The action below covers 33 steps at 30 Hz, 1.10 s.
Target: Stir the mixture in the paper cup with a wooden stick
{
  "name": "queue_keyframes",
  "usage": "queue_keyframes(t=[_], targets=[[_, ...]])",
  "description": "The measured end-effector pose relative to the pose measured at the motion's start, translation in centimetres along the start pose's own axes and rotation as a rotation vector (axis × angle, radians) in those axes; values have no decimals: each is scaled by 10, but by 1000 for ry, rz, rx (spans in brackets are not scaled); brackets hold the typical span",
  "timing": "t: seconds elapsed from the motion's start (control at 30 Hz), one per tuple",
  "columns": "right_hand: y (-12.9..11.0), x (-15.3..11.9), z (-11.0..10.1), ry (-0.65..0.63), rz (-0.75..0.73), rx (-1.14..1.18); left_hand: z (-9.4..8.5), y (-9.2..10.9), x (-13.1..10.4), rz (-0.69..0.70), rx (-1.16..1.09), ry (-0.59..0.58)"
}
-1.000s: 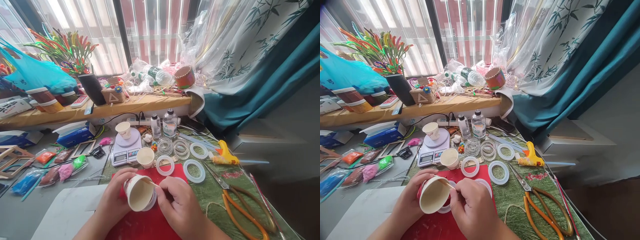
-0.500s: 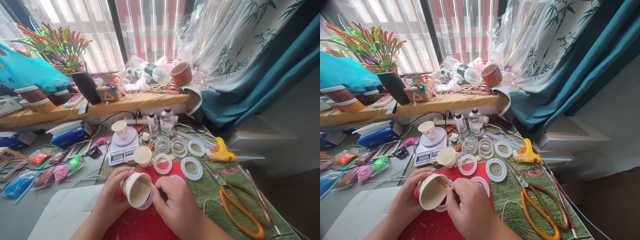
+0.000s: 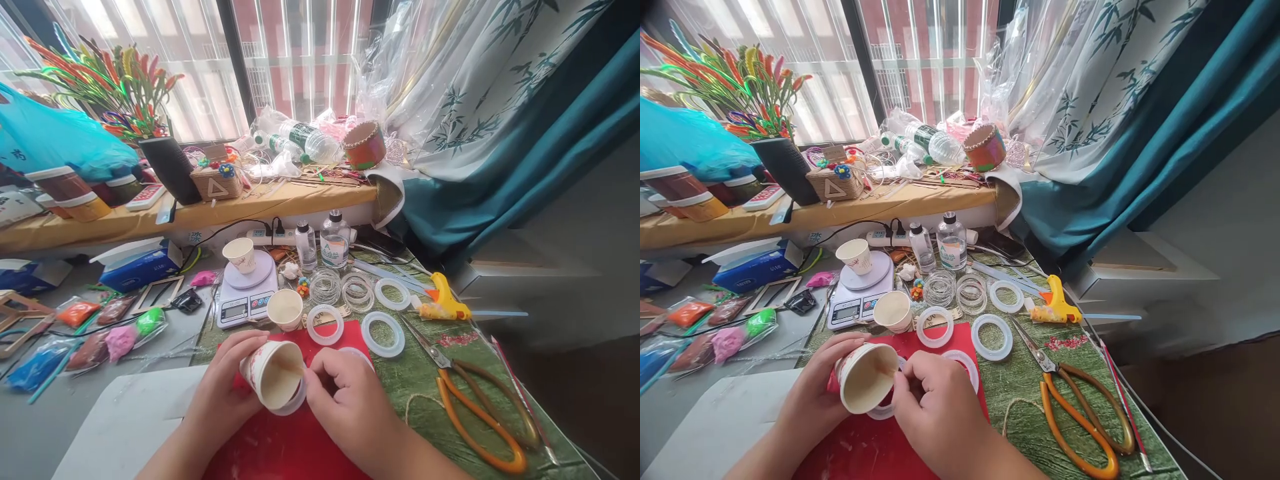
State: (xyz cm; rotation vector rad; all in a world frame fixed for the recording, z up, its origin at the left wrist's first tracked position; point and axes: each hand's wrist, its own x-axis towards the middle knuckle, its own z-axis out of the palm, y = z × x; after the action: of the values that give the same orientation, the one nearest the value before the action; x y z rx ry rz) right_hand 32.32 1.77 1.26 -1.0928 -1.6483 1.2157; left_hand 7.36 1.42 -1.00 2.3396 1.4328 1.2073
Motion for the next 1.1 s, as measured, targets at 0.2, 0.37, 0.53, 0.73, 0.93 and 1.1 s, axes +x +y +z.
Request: queue_keyframes(t=[0.2, 0.37, 0.53, 0.73, 0.93, 1.1], targets=[[1, 0, 1, 27, -4, 11, 3, -6, -6, -24, -20, -2], [1, 2, -2, 6, 40, 121, 4, -5, -4, -28, -57, 16], [0, 2, -3, 58, -6, 9, 3, -6, -7, -42, -53, 0], [1, 0, 0, 26, -57, 41, 0, -10, -11, -84, -6, -69], [4, 0, -1, -3, -58, 60, 0, -3, -3, -16, 8, 1], [5, 0, -2, 59, -80, 4, 1, -2, -2, -17, 16, 2]])
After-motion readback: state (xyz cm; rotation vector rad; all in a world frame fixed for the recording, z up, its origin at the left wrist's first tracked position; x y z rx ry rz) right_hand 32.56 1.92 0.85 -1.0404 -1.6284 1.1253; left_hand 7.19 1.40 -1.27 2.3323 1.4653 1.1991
